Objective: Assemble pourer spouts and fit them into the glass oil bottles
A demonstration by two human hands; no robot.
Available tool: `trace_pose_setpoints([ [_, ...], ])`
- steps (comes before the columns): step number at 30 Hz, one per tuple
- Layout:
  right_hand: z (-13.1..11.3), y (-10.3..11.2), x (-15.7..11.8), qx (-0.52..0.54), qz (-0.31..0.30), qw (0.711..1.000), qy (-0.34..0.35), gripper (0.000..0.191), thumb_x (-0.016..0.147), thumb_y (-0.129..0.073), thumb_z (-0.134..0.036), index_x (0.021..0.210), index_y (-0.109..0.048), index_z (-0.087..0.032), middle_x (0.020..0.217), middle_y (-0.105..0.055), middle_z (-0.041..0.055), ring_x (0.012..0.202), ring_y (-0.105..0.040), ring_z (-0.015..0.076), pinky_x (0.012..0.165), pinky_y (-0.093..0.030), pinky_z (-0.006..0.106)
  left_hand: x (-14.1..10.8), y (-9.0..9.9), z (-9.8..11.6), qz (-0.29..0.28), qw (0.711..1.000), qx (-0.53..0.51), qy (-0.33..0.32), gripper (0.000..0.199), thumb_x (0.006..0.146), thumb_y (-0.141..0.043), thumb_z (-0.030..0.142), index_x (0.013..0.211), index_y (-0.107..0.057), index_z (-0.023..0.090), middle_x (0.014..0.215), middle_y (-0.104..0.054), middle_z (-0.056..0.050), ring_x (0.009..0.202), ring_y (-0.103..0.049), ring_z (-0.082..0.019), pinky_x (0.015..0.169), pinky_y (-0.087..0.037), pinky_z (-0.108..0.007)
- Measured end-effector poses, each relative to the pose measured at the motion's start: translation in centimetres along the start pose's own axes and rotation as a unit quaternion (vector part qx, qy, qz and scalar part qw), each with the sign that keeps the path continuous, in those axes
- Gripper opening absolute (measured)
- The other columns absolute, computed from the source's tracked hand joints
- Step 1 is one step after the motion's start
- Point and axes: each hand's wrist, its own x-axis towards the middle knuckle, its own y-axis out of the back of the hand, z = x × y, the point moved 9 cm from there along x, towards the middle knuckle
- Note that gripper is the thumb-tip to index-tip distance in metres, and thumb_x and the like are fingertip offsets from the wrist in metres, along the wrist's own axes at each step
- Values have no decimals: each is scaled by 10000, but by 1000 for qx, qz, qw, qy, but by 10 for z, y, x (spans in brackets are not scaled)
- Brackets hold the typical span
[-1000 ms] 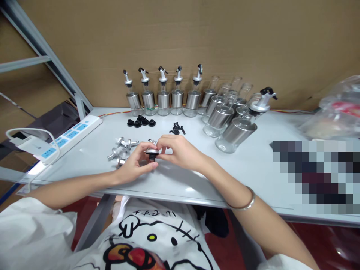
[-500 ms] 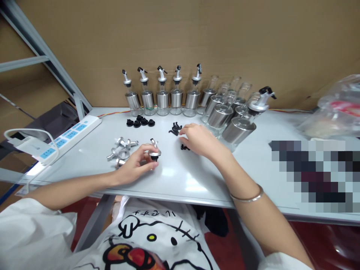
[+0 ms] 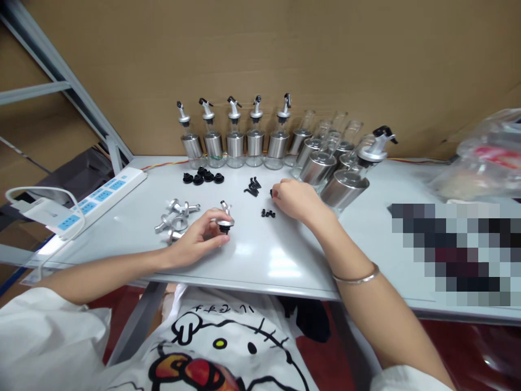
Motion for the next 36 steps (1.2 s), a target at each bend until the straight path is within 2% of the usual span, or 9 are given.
trace_pose_setpoints([
  [4, 10, 0, -3, -11, -30, 996, -86, 269, 880, -516, -294, 1002, -709, -151, 998, -717, 156, 908, -673, 304, 696, -478, 351, 0, 0, -1, -2, 1000, 5, -5, 252, 919, -547, 268, 1168, -519, 249, 1173, -521, -41, 734, -523, -79, 673, -441, -239],
  [9, 7, 3, -3, 1, -18, 995, -101, 245, 843, -519, -218, 914, -748, -168, 963, -732, 167, 899, -686, 323, 677, -490, 366, 0, -2, -4, -2, 1000, -25, 13, 246, 927, -523, 255, 1165, -463, 258, 1139, -512, -33, 687, -547, -56, 668, -450, -244],
  [14, 9, 3, -3, 13, 5, 994, -106, 230, 786, -541, -136, 852, -758, -173, 907, -734, 176, 849, -695, 326, 630, -495, 366, -3, -3, -12, 18, 991, -112, 64, 496, 859, -611, 242, 1190, -250, 319, 1145, -472, -24, 640, -579, -49, 575, -436, -214],
  [18, 11, 5, -5, 16, 13, 993, -114, 182, 776, -559, -132, 813, -736, -156, 896, -725, 191, 826, -692, 341, 600, -478, 363, -3, -4, -14, 14, 989, -117, 86, 631, 837, -620, 219, 1276, -184, 345, 1143, -469, -29, 631, -592, -49, 579, -446, -217],
  [21, 7, 18, -9, 43, 50, 991, -117, 140, 773, -559, -135, 802, -694, -158, 844, -715, 170, 803, -684, 329, 596, -457, 349, -2, -4, -14, 12, 988, -118, 100, 734, 822, -630, 206, 1339, -132, 363, 1110, -466, -16, 602, -583, -39, 595, -458, -227],
  [24, -11, 36, -15, 142, 120, 980, -63, 85, 762, -563, -123, 775, -629, -174, 759, -699, 94, 741, -667, 259, 627, -449, 316, -2, -4, -13, 13, 988, -111, 108, 791, 799, -651, 187, 1370, -131, 359, 1073, -466, -2, 577, -558, -26, 585, -452, -220],
  [29, -59, 61, -35, 282, 219, 925, 129, 86, 770, -559, -117, 726, -552, -191, 698, -645, 16, 642, -607, 155, 607, -430, 252, -3, -4, -13, 10, 987, -96, 125, 806, 788, -676, 182, 1395, -165, 322, 971, -473, 24, 592, -539, -34, 588, -441, -211],
  [32, -79, 70, -51, 305, 249, 891, 227, 88, 833, -543, -149, 762, -550, -201, 740, -643, 16, 664, -600, 143, 602, -431, 243, -3, -4, -15, 9, 985, -106, 137, 896, 800, -687, 210, 1443, -78, 345, 927, -465, 40, 588, -532, -38, 604, -459, -223],
  [36, -87, 74, -61, 318, 260, 870, 273, 94, 865, -545, -150, 789, -555, -205, 729, -637, 4, 655, -592, 131, 622, -442, 245, -4, -5, -19, 9, 981, -118, 150, 988, 801, -693, 227, 1473, 17, 374, 952, -453, 32, 569, -526, -33, 571, -452, -220],
])
